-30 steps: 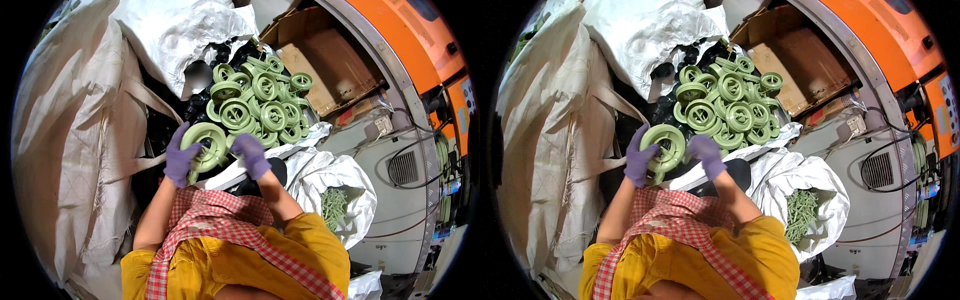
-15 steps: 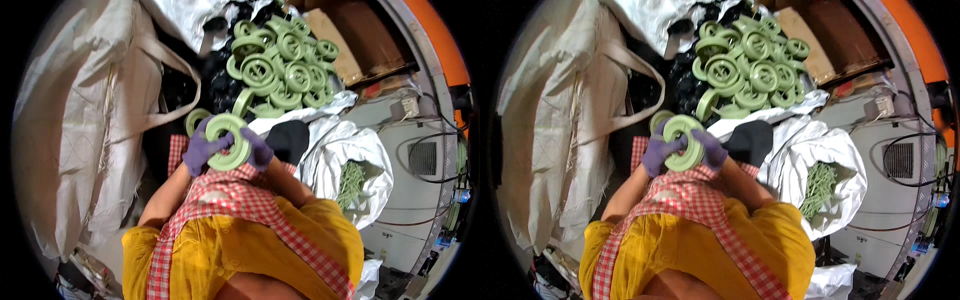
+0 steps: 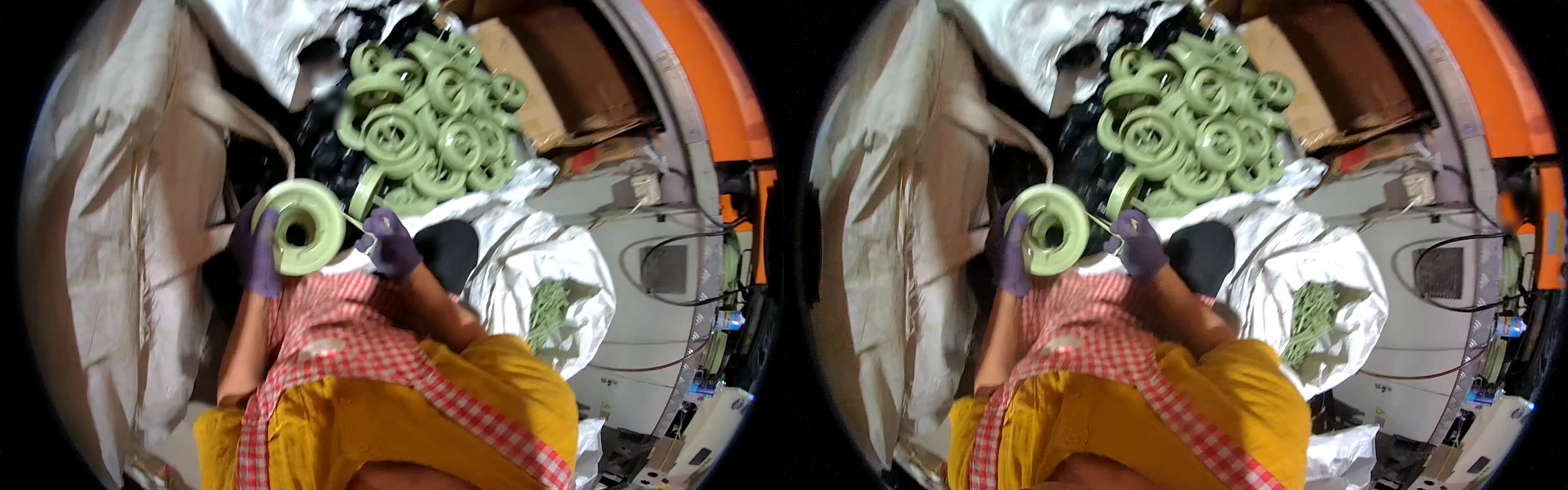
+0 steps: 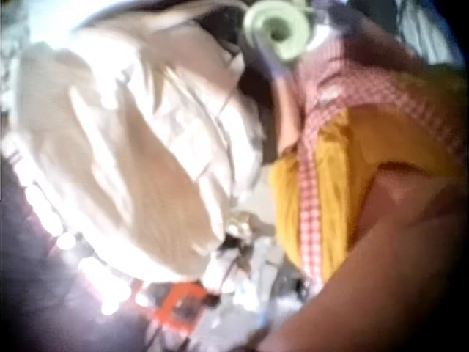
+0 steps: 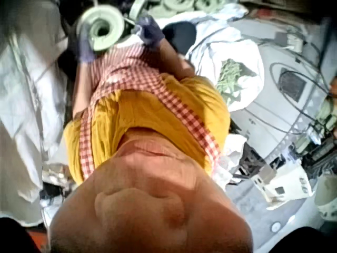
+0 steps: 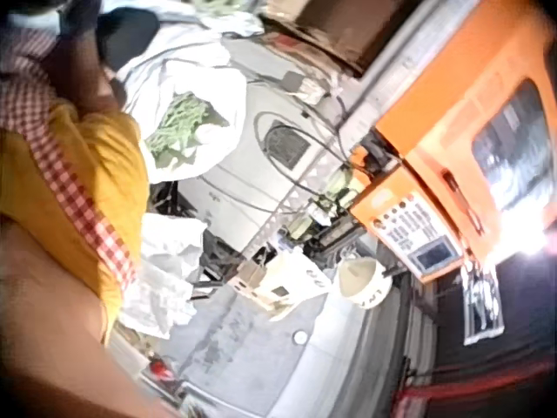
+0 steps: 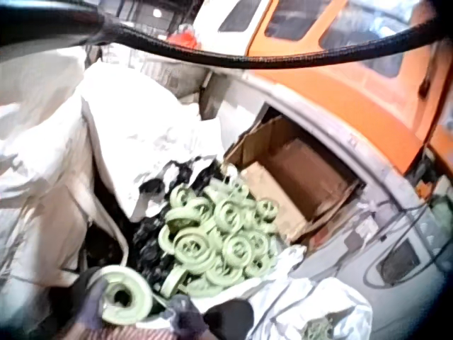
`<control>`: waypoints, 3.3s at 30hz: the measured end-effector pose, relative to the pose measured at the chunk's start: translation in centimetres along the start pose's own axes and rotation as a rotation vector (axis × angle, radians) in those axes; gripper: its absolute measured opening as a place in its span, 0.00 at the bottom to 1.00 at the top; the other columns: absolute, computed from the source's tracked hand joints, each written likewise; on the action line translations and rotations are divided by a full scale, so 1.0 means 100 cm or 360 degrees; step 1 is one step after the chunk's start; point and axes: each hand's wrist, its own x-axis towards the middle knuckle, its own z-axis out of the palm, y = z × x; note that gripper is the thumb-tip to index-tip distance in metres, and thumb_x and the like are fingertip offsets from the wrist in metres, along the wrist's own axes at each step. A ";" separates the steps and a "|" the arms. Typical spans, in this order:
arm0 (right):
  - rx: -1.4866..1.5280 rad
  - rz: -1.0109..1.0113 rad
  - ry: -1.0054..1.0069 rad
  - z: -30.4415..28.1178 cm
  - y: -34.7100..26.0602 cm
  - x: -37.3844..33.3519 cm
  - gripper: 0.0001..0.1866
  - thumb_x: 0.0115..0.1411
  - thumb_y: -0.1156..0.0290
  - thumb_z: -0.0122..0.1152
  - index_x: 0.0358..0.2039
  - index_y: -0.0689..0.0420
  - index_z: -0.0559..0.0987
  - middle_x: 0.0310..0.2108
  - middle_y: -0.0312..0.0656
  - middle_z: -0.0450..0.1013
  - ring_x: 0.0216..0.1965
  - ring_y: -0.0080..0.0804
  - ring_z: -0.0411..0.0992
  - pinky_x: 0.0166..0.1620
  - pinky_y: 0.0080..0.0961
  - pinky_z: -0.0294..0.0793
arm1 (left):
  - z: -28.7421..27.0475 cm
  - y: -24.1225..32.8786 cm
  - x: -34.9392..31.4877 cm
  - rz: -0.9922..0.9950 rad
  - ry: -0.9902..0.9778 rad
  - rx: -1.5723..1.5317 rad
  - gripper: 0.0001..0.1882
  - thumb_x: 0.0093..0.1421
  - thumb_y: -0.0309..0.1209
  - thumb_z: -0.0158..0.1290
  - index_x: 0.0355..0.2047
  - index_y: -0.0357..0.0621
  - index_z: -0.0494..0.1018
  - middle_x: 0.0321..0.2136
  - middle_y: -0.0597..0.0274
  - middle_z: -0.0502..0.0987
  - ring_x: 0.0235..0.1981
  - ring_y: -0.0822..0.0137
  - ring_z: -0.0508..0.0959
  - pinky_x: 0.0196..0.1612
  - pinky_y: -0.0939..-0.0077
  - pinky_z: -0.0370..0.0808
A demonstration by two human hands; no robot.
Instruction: The person sits on the floor and assembles green plastic rings with black plastic caps. They pick up a green ring, insert a black cap into the center, and place the assembled unit into a white sack. The process is repeated continuously with parts from a large pile.
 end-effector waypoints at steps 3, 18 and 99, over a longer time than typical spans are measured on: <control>-0.1271 -0.1037 0.1092 -0.024 -0.013 0.070 0.24 0.47 0.63 0.68 0.41 0.57 0.68 0.34 0.44 0.71 0.35 0.37 0.72 0.40 0.31 0.72 | 0.002 -0.044 0.014 0.0977 -0.0159 0.1806 0.24 0.49 0.25 0.51 0.50 0.45 0.68 0.44 0.48 0.71 0.44 0.47 0.72 0.46 0.58 0.69; -0.2537 -0.1212 -0.0529 0.058 -0.026 0.004 0.26 0.39 0.63 0.74 0.38 0.57 0.73 0.32 0.43 0.72 0.35 0.37 0.71 0.37 0.28 0.70 | 0.071 -0.005 0.011 -0.0348 -0.0686 -0.0244 0.37 0.52 0.32 0.57 0.58 0.30 0.53 0.40 0.53 0.73 0.40 0.66 0.73 0.42 0.75 0.72; -0.0468 0.0070 -0.0411 0.090 -0.033 -0.033 0.22 0.67 0.58 0.36 0.55 0.59 0.65 0.47 0.44 0.70 0.46 0.32 0.71 0.47 0.26 0.72 | 0.039 -0.002 -0.039 -0.0820 -0.0819 -0.0934 0.18 0.62 0.43 0.47 0.46 0.45 0.69 0.36 0.63 0.75 0.35 0.70 0.77 0.37 0.76 0.76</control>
